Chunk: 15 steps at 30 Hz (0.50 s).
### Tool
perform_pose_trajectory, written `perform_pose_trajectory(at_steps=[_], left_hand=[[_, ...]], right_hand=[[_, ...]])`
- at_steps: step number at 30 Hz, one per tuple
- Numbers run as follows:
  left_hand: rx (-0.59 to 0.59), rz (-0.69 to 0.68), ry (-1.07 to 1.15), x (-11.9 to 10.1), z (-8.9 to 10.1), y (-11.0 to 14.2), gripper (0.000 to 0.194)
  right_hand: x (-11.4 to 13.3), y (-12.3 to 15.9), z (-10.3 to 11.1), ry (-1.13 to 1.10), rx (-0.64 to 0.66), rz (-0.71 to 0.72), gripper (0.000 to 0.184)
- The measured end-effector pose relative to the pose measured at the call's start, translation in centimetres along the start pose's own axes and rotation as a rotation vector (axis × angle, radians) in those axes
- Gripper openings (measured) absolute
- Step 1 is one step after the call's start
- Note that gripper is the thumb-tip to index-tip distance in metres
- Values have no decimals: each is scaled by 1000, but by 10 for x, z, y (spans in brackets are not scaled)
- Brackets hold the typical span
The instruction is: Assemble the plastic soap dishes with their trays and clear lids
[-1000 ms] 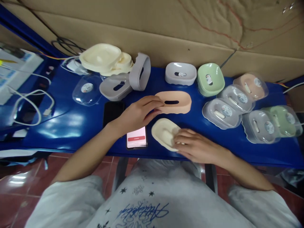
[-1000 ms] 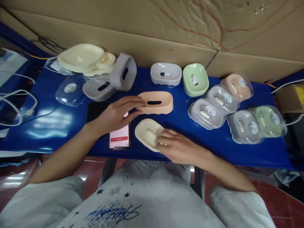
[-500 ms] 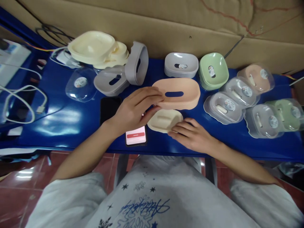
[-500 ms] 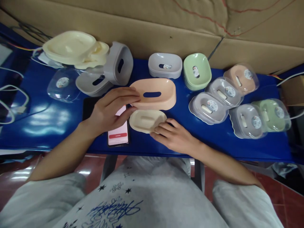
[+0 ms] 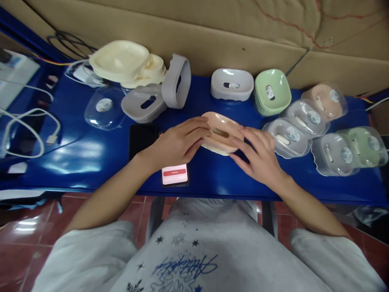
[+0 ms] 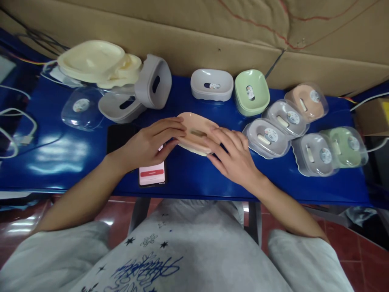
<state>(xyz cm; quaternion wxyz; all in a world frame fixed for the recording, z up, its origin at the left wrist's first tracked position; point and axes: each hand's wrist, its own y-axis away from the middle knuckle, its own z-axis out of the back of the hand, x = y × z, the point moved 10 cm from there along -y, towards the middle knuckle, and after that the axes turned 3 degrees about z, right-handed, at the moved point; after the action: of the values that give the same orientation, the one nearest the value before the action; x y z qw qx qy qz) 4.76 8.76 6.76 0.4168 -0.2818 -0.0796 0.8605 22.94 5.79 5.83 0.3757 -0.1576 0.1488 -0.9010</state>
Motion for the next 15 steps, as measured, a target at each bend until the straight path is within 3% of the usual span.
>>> perform_pose_trajectory(at_steps=[9,15], left_hand=[[200,33,-221,5,-15,1,26],[213,4,-312,1,-20,2,17]], right_hand=[[3,-4,-20,-34,95,54,42],[14,-5,-25,-43,95,89,40]])
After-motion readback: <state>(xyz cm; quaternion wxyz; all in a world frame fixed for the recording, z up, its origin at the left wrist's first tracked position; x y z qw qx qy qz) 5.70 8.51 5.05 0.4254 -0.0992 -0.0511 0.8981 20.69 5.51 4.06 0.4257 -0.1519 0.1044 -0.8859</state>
